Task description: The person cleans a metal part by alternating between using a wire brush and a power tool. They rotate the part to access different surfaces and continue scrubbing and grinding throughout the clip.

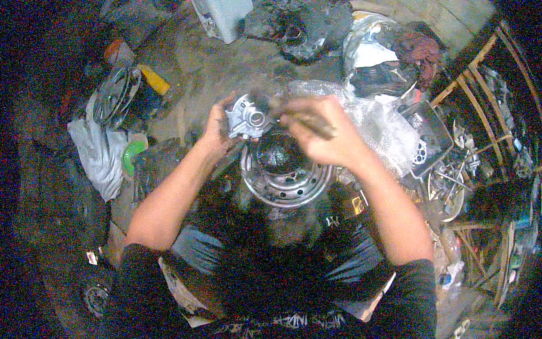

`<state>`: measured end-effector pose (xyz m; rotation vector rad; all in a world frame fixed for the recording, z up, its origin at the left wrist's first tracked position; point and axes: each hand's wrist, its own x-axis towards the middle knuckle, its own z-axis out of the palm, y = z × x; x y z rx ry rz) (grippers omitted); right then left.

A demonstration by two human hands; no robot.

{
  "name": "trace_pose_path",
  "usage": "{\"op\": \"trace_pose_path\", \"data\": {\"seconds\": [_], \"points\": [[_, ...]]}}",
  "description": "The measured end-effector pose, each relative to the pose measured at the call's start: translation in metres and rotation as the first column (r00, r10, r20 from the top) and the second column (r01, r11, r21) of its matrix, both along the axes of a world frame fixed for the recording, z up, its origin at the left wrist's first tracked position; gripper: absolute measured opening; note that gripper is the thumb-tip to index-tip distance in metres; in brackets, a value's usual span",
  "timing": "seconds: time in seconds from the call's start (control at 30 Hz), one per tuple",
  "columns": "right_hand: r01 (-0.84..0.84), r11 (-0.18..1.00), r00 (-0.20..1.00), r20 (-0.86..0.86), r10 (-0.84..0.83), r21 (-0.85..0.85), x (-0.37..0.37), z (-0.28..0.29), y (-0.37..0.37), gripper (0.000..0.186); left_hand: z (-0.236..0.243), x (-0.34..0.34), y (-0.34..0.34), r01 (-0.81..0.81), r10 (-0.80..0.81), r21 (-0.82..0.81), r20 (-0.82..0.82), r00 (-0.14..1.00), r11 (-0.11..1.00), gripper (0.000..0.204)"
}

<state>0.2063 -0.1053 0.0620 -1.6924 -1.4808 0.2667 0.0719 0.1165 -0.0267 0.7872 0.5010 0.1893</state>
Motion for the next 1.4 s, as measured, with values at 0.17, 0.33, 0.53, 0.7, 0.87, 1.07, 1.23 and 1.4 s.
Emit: {"op": "trace_pose_path", "data": {"seconds": [0.17, 0.33, 0.53, 0.7, 0.87, 1.07, 1.23, 1.4], "points": [[0.027, 0.993, 1.0, -0.002, -0.027, -0.111, 0.004, 0.001, -0.005, 0.017, 0.011, -0.004, 0.001, -0.12, 0.13, 0.086, -0.123, 0.984, 0.989, 0.05], [-0.016, 0.996, 0.997, 0.072, 0.01, 0.088, 0.0, -0.021, -0.002, 0.018, 0.011, 0.002, -0.003, -0.139, 0.156, 0.119, -0.142, 0.978, 0.983, 0.05], [0.076, 0.996, 0.994, -0.08, -0.079, -0.04, 0.007, -0.007, -0.003, 0.019, 0.006, 0.005, -0.009, -0.195, 0.201, 0.067, -0.104, 0.974, 0.979, 0.043], [0.095, 0.993, 0.995, 0.014, -0.094, -0.074, 0.013, -0.016, -0.008, 0.019, -0.006, 0.002, 0.0, -0.124, 0.144, 0.144, -0.134, 0.981, 0.982, 0.05], [0.1, 0.971, 0.98, 0.148, -0.134, 0.218, 0.007, -0.017, -0.011, 0.014, 0.002, 0.009, -0.014, -0.185, 0.199, 0.122, -0.121, 0.972, 0.975, 0.041], [0.157, 0.987, 0.987, -0.031, -0.158, -0.018, 0.018, -0.01, -0.012, 0.015, 0.005, 0.005, -0.014, -0.153, 0.172, 0.166, -0.103, 0.98, 0.974, 0.041], [0.08, 0.996, 0.979, 0.193, -0.07, -0.046, 0.007, -0.018, -0.019, 0.017, 0.012, 0.006, -0.015, -0.22, 0.241, 0.183, -0.104, 0.965, 0.958, 0.037], [0.051, 0.999, 0.998, -0.033, -0.051, -0.002, 0.016, 0.001, -0.016, 0.017, 0.01, 0.001, -0.007, -0.272, 0.284, 0.152, -0.066, 0.957, 0.95, 0.037]]}}
